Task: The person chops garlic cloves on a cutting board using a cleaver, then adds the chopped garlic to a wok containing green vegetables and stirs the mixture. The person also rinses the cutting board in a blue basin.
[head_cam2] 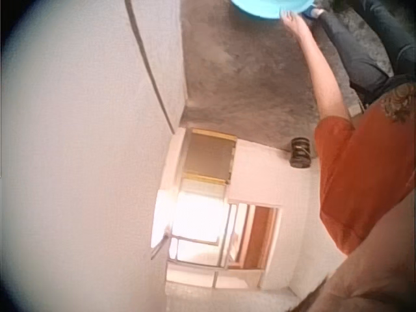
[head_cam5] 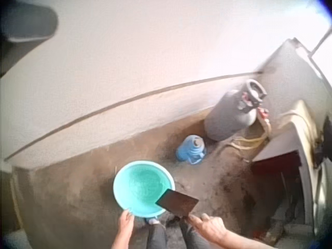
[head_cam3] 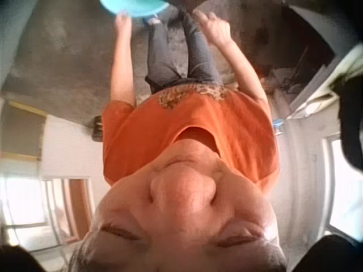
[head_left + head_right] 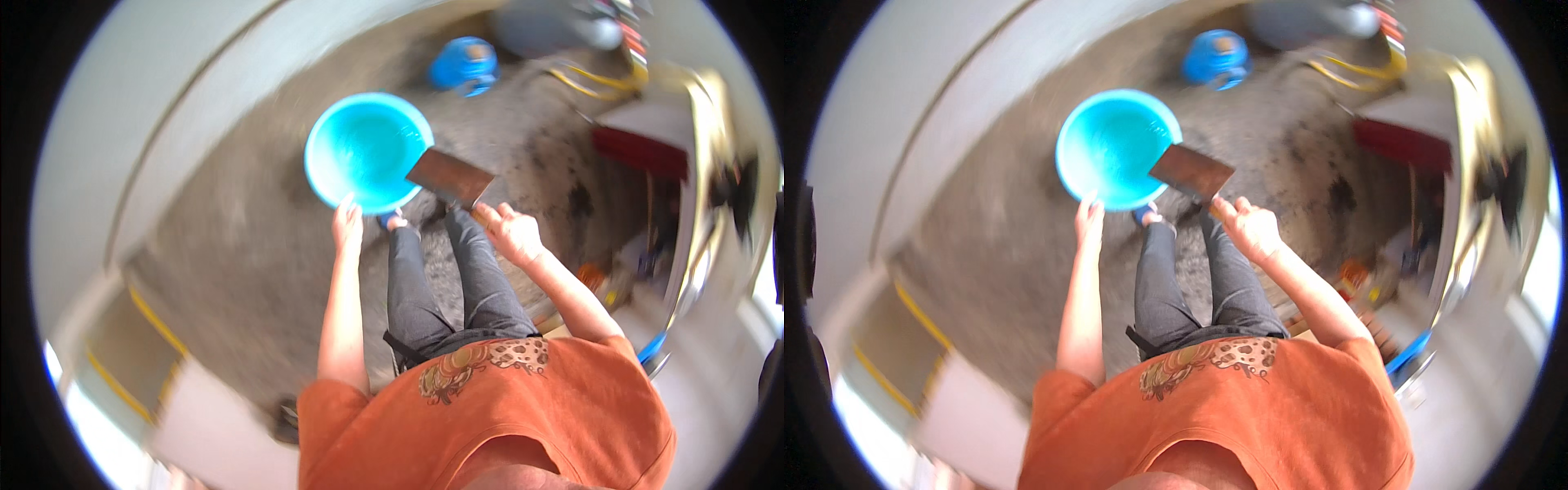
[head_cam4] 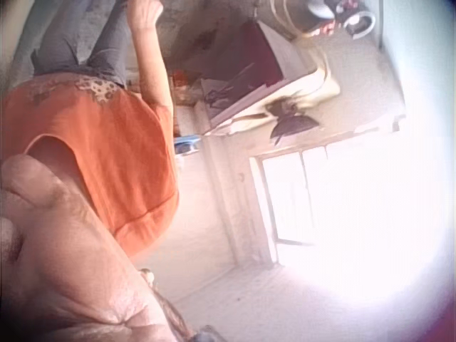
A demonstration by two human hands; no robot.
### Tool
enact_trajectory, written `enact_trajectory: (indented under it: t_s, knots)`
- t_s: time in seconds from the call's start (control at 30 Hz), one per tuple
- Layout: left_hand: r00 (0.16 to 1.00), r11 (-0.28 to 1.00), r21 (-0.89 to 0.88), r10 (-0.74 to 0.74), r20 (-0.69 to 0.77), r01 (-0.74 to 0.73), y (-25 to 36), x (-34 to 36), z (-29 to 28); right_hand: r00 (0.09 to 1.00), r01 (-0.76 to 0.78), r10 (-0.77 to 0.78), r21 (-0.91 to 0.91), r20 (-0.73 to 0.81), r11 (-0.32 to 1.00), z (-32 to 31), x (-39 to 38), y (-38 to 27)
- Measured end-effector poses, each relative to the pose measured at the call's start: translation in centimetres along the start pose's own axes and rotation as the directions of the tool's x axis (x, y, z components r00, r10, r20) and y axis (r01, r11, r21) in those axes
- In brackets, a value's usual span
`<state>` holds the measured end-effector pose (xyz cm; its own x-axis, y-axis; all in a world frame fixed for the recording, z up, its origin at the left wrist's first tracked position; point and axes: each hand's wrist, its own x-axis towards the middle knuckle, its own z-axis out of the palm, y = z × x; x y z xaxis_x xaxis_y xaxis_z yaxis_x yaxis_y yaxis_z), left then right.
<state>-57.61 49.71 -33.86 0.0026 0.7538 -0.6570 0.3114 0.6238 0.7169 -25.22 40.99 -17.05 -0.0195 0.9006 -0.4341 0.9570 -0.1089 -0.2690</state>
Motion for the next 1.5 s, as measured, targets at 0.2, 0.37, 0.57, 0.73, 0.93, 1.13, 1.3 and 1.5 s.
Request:
enact_trajectory:
  t_s: [0.2,0.37,0.57,0.73,0.93,1.13,1.3,1.5]
  knots:
    - [0.966,0.939,0.26,0.179,0.186,-0.224,5.0,-1.1,-8.1,0.804,-0.579,0.58,0.386,0.128,0.718,2.5,-19.2,-1.9]
    - [0.961,0.814,0.523,0.147,0.236,-0.253,3.7,0.8,-15.8,0.114,-0.938,0.885,0.342,0.452,-0.053,12.3,-36.8,-6.8]
    - [0.944,0.707,0.675,-0.326,0.046,0.212,3.2,-3.3,-18.1,-0.052,-0.995,0.63,0.015,0.774,-0.101,20.6,-55.6,-15.2]
    - [0.965,0.532,0.84,-0.259,0.044,0.104,0.2,-5.8,-14.4,-0.033,-0.922,0.538,0.182,0.842,-0.342,26.0,-66.7,-22.4]
    - [0.709,0.51,0.802,-0.438,0.553,-0.31,-3.1,-11.4,3.8,-0.05,-0.543,0.961,0.8,0.273,-0.256,27.7,-73.4,-27.9]
    - [0.27,0.518,0.406,-0.319,0.908,-0.753,0.4,-34.6,24.3,-0.624,-0.542,0.778,0.757,-0.071,-0.366,22.2,-78.5,-29.9]
    - [0.206,0.432,0.391,-0.413,0.887,-0.813,1.3,-42.4,29.6,-0.951,-0.291,0.241,0.824,-0.194,-0.485,26.7,-85.0,-28.3]
    - [0.333,0.361,0.491,-0.42,0.845,-0.793,1.1,-35.2,24.1,-0.929,0.171,0.054,0.555,0.365,-0.814,34.9,-95.6,-24.3]
